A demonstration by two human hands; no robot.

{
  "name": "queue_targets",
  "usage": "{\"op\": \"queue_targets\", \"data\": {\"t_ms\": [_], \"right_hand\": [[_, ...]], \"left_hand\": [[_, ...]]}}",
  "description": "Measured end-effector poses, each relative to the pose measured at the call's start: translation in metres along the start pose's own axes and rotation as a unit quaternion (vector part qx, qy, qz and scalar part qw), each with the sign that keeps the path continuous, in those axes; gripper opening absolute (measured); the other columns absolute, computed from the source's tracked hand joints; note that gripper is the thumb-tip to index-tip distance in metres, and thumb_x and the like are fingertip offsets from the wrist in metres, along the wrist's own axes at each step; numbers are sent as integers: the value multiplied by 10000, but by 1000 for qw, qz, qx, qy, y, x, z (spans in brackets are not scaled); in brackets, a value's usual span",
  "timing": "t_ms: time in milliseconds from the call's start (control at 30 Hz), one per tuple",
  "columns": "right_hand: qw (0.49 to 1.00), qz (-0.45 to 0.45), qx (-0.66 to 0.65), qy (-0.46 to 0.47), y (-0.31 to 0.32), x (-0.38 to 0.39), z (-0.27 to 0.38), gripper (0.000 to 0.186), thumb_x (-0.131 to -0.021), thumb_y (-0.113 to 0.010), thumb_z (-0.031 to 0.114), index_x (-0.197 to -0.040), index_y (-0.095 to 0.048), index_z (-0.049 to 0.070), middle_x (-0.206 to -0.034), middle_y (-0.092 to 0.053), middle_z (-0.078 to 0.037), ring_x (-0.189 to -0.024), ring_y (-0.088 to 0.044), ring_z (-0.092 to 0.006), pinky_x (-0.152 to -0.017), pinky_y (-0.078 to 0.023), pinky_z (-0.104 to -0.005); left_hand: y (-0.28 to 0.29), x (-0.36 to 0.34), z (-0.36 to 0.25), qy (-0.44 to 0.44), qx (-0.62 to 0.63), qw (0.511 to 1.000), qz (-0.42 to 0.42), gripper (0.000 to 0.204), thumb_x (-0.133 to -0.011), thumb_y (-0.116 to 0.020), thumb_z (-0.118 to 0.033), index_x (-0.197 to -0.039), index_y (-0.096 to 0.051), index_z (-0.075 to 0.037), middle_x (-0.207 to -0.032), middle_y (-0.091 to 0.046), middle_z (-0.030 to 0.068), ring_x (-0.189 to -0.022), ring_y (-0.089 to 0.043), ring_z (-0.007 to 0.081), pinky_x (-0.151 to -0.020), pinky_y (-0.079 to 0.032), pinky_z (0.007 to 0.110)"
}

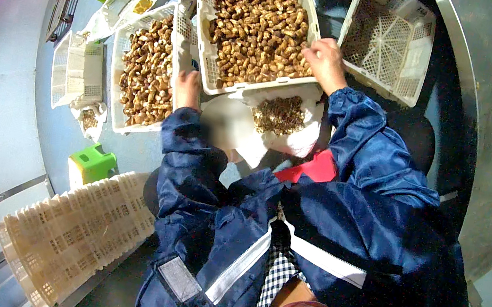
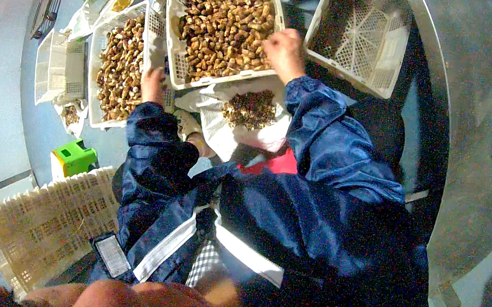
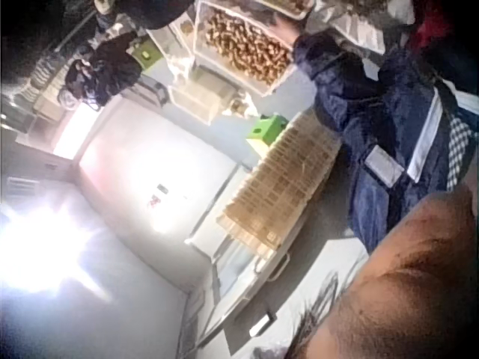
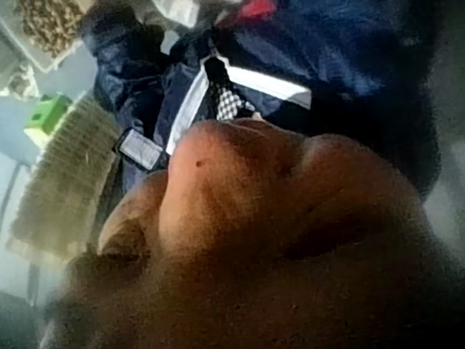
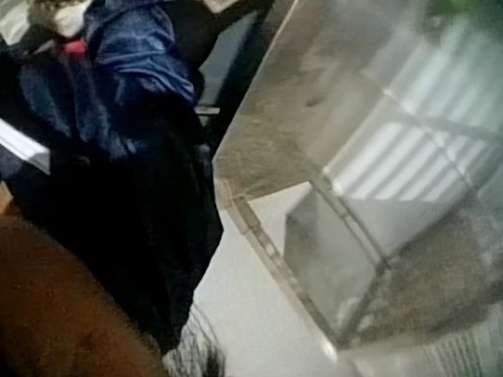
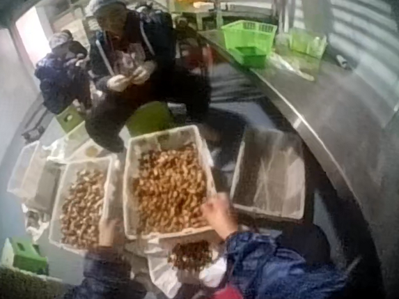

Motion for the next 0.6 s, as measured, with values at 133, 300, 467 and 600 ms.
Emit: {"op": "queue_targets", "data": {"t_ms": [133,300,467,600], "right_hand": [[932,160,-78,-317,-21,19,-100,216,-732,-755,219,-677,-647,40,-704,-635,-86,-690,-595,-199,-671,-472,-334],[902,195,-190,-334,-29,3,-54,180,-799,-725,201,-739,-662,44,-665,-593,10,-638,-509,-85,-593,-407,-249],[872,262,-286,-300,-65,-12,66,128,-858,-685,171,-820,-644,55,-759,-605,34,-719,-523,-44,-679,-415,-192],[862,215,-288,-358,-37,-10,-5,119,-859,-670,151,-807,-633,49,-794,-614,13,-755,-567,-76,-681,-435,-222]], "left_hand": [[-39,-5,41,45,-174,983,-38,544,-887,-590,-340,-1240,-489,62,-1190,-561,264,-1115,-542,371,-938,-441,386],[-41,1,31,9,-184,982,-48,324,-899,-540,-302,-1002,-557,5,-924,-637,241,-893,-602,422,-781,-455,477],[44,-27,65,42,-173,984,-28,325,-859,-535,-303,-914,-602,10,-814,-649,199,-760,-629,364,-716,-477,456],[-15,1,30,3,-208,978,-27,345,-862,-535,-323,-897,-583,17,-846,-634,247,-817,-612,420,-737,-466,474]]}}
Point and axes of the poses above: each hand's wrist, its own x-axis away from the middle knuckle, its own y-axis out of the back of the hand, z = x × y, the point moved 10 cm from there along -x, towards the middle knuckle
